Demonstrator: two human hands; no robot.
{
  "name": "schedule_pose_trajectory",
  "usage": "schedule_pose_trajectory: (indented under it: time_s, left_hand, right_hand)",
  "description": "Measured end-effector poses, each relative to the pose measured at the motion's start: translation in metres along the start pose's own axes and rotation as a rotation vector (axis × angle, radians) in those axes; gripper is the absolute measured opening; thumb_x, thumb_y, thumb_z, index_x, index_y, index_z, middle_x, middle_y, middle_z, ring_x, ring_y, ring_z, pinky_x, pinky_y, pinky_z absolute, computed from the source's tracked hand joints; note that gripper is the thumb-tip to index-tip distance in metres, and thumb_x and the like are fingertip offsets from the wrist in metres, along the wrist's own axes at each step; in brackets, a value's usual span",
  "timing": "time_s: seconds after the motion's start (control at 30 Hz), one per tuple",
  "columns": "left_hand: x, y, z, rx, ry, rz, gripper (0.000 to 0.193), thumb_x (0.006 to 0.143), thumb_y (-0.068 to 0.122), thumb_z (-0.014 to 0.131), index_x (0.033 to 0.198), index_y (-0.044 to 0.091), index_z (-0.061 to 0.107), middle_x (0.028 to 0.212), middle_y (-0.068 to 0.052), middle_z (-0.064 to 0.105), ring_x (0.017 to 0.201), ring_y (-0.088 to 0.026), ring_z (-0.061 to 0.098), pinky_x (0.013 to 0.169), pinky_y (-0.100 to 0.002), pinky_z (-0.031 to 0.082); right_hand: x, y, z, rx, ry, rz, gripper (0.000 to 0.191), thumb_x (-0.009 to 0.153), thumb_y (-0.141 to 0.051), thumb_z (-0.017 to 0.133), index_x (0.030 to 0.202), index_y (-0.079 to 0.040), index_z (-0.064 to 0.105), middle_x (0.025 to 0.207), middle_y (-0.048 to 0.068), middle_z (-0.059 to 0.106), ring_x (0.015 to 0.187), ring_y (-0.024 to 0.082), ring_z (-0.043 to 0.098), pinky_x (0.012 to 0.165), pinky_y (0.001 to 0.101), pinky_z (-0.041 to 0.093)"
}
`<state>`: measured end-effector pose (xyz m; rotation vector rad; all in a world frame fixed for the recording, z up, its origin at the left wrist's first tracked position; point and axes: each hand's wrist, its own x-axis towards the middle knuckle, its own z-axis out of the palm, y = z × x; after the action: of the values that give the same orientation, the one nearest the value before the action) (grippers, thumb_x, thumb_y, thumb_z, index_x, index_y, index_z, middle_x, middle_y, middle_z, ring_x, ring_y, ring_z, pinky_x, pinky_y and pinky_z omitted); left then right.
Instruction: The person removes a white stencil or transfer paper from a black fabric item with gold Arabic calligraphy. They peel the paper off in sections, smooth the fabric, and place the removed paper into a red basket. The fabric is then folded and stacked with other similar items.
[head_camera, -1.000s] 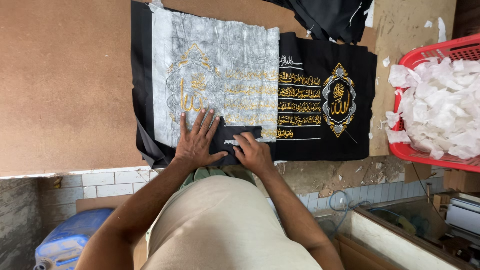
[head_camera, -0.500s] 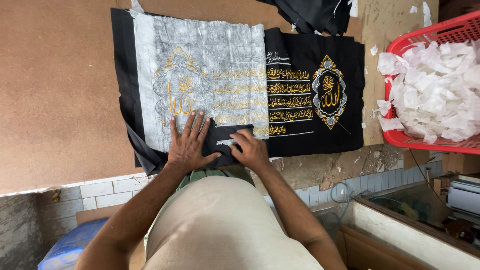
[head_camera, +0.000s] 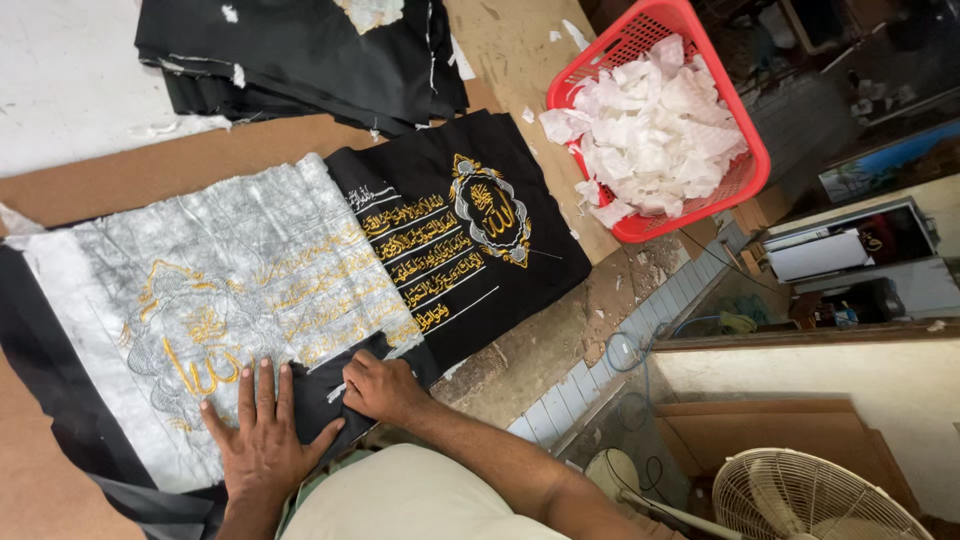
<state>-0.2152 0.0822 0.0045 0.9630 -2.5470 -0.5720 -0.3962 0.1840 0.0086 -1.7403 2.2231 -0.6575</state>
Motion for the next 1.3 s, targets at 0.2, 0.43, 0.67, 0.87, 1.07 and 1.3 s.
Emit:
schedule_pose_trajectory:
  time_s: [0.2, 0.43, 0.67, 0.87, 1.07, 1.3]
  left_hand:
    - [-0.003, 0.001, 0.000, 0.043, -0.005, 0.002, 0.110, 0.069, 0.084, 0.046, 0.153, 0.013, 0.037, 0.163, -0.009, 0.030, 0.154, -0.027, 0.022, 0.117, -0.080, 0.010]
    - [-0.001, 0.002, 0.001, 0.083, -0.029, -0.002, 0.111, 0.068, 0.083, 0.047, 0.153, 0.013, 0.039, 0.165, -0.009, 0.030, 0.156, -0.026, 0.021, 0.118, -0.080, 0.010]
    - [0.004, 0.009, -0.011, 0.221, -0.152, -0.004, 0.112, 0.069, 0.086, 0.048, 0.155, 0.015, 0.035, 0.166, -0.007, 0.028, 0.156, -0.025, 0.019, 0.118, -0.077, 0.009]
    - [0.009, 0.014, -0.021, 0.356, -0.285, -0.039, 0.115, 0.069, 0.090, 0.048, 0.156, 0.016, 0.033, 0.166, -0.007, 0.026, 0.155, -0.024, 0.018, 0.118, -0.073, 0.008]
    - [0.011, 0.015, -0.022, 0.499, -0.455, -0.079, 0.114, 0.071, 0.093, 0.048, 0.157, 0.019, 0.033, 0.167, -0.005, 0.024, 0.156, -0.023, 0.017, 0.120, -0.070, 0.008]
    - [0.002, 0.007, -0.004, 0.112, -0.047, 0.011, 0.111, 0.067, 0.083, 0.050, 0.151, 0.011, 0.039, 0.163, -0.010, 0.030, 0.154, -0.027, 0.022, 0.118, -0.078, 0.009]
  right_hand:
    - [0.003, 0.022, -0.025, -0.018, 0.285, 0.193, 0.012, 0.092, -0.012, 0.067, 0.097, -0.005, 0.059, 0.095, 0.013, 0.062, 0.076, 0.034, 0.066, 0.064, 0.0452, 0.055]
    - [0.002, -0.004, -0.044, 0.132, 0.037, -0.126, 0.030, 0.084, -0.015, 0.072, 0.111, -0.005, 0.066, 0.099, 0.013, 0.062, 0.070, 0.030, 0.067, 0.059, 0.0420, 0.055]
    - [-0.004, -0.001, -0.001, -0.041, 0.041, -0.198, 0.015, 0.086, -0.012, 0.073, 0.088, -0.007, 0.059, 0.087, 0.008, 0.054, 0.063, 0.026, 0.064, 0.053, 0.0398, 0.052]
    - [-0.007, 0.027, -0.009, -0.117, 0.258, 0.163, 0.014, 0.088, -0.010, 0.069, 0.089, -0.007, 0.056, 0.089, 0.011, 0.059, 0.063, 0.028, 0.065, 0.055, 0.0398, 0.055]
    - [-0.005, 0.026, -0.063, 0.071, 0.201, -0.006, 0.030, 0.084, -0.021, 0.075, 0.102, -0.001, 0.062, 0.093, 0.013, 0.062, 0.063, 0.025, 0.068, 0.054, 0.0358, 0.056]
    - [-0.019, 0.012, -0.021, -0.044, 0.115, -0.052, 0.022, 0.100, -0.024, 0.071, 0.092, -0.007, 0.058, 0.085, 0.009, 0.060, 0.065, 0.026, 0.067, 0.054, 0.0383, 0.053]
